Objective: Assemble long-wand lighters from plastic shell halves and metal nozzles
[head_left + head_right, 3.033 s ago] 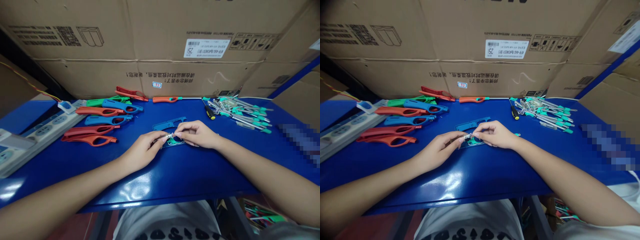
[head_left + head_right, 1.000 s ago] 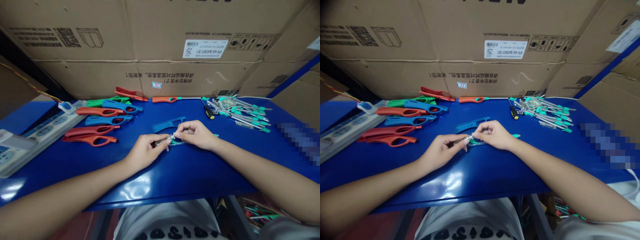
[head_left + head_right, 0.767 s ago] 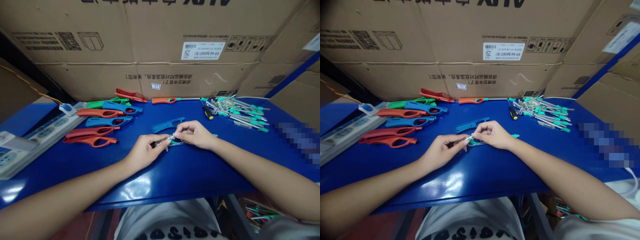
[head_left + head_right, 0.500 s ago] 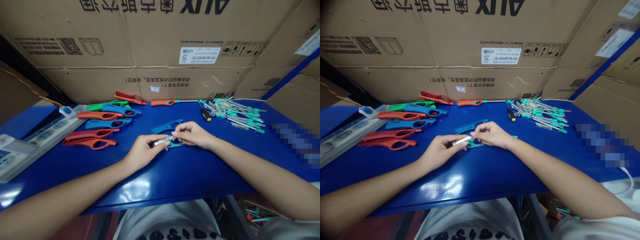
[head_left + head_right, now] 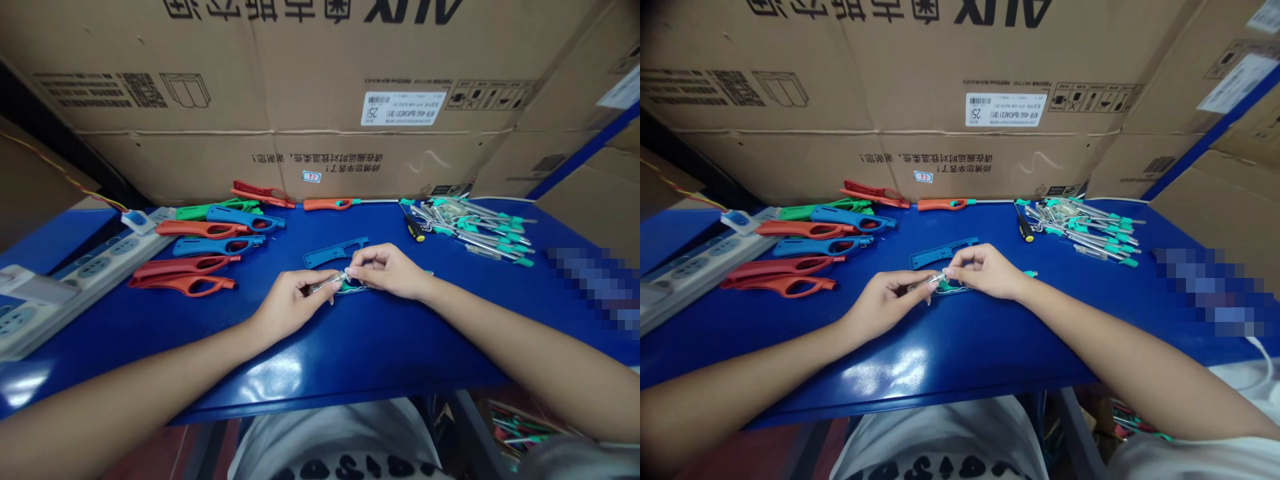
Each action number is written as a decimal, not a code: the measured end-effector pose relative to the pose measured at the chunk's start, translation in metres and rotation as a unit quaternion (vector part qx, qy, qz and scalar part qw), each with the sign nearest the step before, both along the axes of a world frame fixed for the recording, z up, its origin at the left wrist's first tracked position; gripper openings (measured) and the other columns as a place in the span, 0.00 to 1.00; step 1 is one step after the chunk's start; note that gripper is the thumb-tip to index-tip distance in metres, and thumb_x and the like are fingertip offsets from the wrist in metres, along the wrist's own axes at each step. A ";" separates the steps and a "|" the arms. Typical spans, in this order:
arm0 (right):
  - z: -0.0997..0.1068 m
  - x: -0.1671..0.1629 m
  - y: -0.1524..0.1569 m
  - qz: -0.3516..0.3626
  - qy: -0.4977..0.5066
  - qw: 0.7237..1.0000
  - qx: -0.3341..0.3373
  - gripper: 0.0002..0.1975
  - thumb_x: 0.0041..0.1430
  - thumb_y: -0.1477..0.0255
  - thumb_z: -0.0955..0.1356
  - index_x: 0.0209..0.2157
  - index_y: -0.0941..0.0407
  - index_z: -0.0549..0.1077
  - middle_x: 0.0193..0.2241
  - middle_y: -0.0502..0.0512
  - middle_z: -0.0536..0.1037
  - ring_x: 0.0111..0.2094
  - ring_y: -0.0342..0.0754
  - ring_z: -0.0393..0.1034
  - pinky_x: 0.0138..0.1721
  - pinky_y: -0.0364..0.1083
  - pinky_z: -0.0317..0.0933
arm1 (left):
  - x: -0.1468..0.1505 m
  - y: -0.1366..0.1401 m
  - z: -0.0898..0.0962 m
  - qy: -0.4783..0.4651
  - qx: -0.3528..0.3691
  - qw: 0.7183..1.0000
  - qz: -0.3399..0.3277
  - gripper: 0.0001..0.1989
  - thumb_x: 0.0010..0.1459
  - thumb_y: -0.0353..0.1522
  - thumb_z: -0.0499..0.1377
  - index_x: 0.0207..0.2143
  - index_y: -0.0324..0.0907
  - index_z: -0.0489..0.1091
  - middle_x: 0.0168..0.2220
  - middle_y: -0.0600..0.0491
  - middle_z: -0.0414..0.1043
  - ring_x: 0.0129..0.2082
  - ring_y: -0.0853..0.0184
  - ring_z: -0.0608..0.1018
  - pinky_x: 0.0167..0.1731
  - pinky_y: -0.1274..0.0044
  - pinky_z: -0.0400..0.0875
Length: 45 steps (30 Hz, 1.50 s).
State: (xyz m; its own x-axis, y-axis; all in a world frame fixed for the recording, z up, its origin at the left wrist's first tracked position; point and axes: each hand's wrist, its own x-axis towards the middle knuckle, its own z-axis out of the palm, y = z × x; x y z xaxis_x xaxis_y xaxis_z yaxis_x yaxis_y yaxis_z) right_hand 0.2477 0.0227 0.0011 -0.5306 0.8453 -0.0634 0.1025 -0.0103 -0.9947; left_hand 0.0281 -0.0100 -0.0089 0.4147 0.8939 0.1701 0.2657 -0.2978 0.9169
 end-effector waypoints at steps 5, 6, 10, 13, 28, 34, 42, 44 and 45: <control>0.001 -0.002 0.000 0.000 0.003 1.000 -0.003 0.20 0.50 0.57 0.77 0.26 0.59 0.71 0.13 0.41 0.64 0.14 0.34 0.52 0.15 0.38 0.44 | -0.001 0.001 0.002 0.004 -0.009 1.000 -0.010 0.15 0.63 0.36 0.61 0.46 0.38 0.80 0.28 0.52 0.81 0.25 0.69 0.76 0.29 0.79 0.70; 0.001 -0.002 0.000 -0.002 0.000 1.000 -0.003 0.20 0.51 0.56 0.76 0.26 0.59 0.71 0.12 0.41 0.64 0.13 0.34 0.51 0.14 0.37 0.43 | -0.003 0.002 0.003 0.006 -0.017 1.000 -0.009 0.16 0.63 0.37 0.61 0.48 0.38 0.79 0.29 0.52 0.81 0.24 0.69 0.75 0.28 0.79 0.70; 0.000 0.001 0.005 -0.028 0.000 1.000 -0.008 0.19 0.58 0.56 0.73 0.29 0.59 0.74 0.12 0.42 0.67 0.10 0.34 0.51 0.11 0.38 0.42 | -0.010 0.002 0.010 0.034 -0.026 0.999 0.008 0.23 0.61 0.40 0.63 0.55 0.39 0.72 0.32 0.53 0.81 0.23 0.70 0.75 0.27 0.78 0.69; 0.000 0.006 0.009 -0.067 0.039 0.996 -0.038 0.17 0.58 0.59 0.73 0.31 0.60 0.76 0.18 0.45 0.72 0.10 0.33 0.52 0.10 0.37 0.41 | -0.017 0.003 0.017 0.108 0.040 0.993 0.015 0.14 0.62 0.40 0.63 0.45 0.42 0.76 0.34 0.53 0.81 0.28 0.68 0.77 0.30 0.78 0.69; -0.003 0.008 0.011 -0.064 0.065 0.994 -0.058 0.12 0.59 0.64 0.71 0.32 0.60 0.77 0.24 0.47 0.74 0.11 0.32 0.54 0.10 0.38 0.40 | -0.025 0.010 0.022 0.245 0.113 0.962 -0.038 0.09 0.59 0.35 0.67 0.42 0.44 0.80 0.36 0.54 0.77 0.27 0.71 0.72 0.29 0.78 0.65; -0.002 0.009 0.011 -0.051 0.045 0.997 -0.038 0.12 0.60 0.64 0.70 0.33 0.60 0.77 0.25 0.48 0.75 0.11 0.32 0.54 0.11 0.38 0.41 | -0.027 0.011 0.018 0.228 0.106 0.967 -0.035 0.05 0.61 0.33 0.66 0.39 0.46 0.82 0.34 0.54 0.77 0.27 0.72 0.74 0.28 0.79 0.65; -0.002 0.009 0.000 0.038 -0.107 0.973 0.200 0.14 0.63 0.65 0.69 0.43 0.59 0.80 0.36 0.56 0.82 0.23 0.38 0.67 0.23 0.40 0.60 | -0.025 0.011 0.014 0.180 0.092 0.979 -0.035 0.05 0.60 0.30 0.66 0.38 0.42 0.82 0.32 0.53 0.76 0.23 0.75 0.73 0.25 0.81 0.67; -0.003 0.010 -0.002 0.075 -0.123 0.946 0.291 0.13 0.64 0.68 0.69 0.46 0.58 0.80 0.39 0.57 0.83 0.25 0.39 0.69 0.25 0.40 0.61 | -0.025 0.011 0.015 0.184 0.094 0.977 -0.044 0.05 0.60 0.29 0.65 0.38 0.41 0.82 0.33 0.53 0.75 0.23 0.75 0.73 0.25 0.81 0.67; -0.004 0.011 -0.002 0.091 -0.131 0.932 0.325 0.13 0.64 0.69 0.68 0.47 0.58 0.80 0.40 0.57 0.83 0.26 0.39 0.70 0.26 0.40 0.61 | -0.025 0.011 0.016 0.187 0.094 0.977 -0.047 0.05 0.61 0.29 0.65 0.38 0.40 0.81 0.33 0.53 0.75 0.22 0.75 0.73 0.25 0.81 0.68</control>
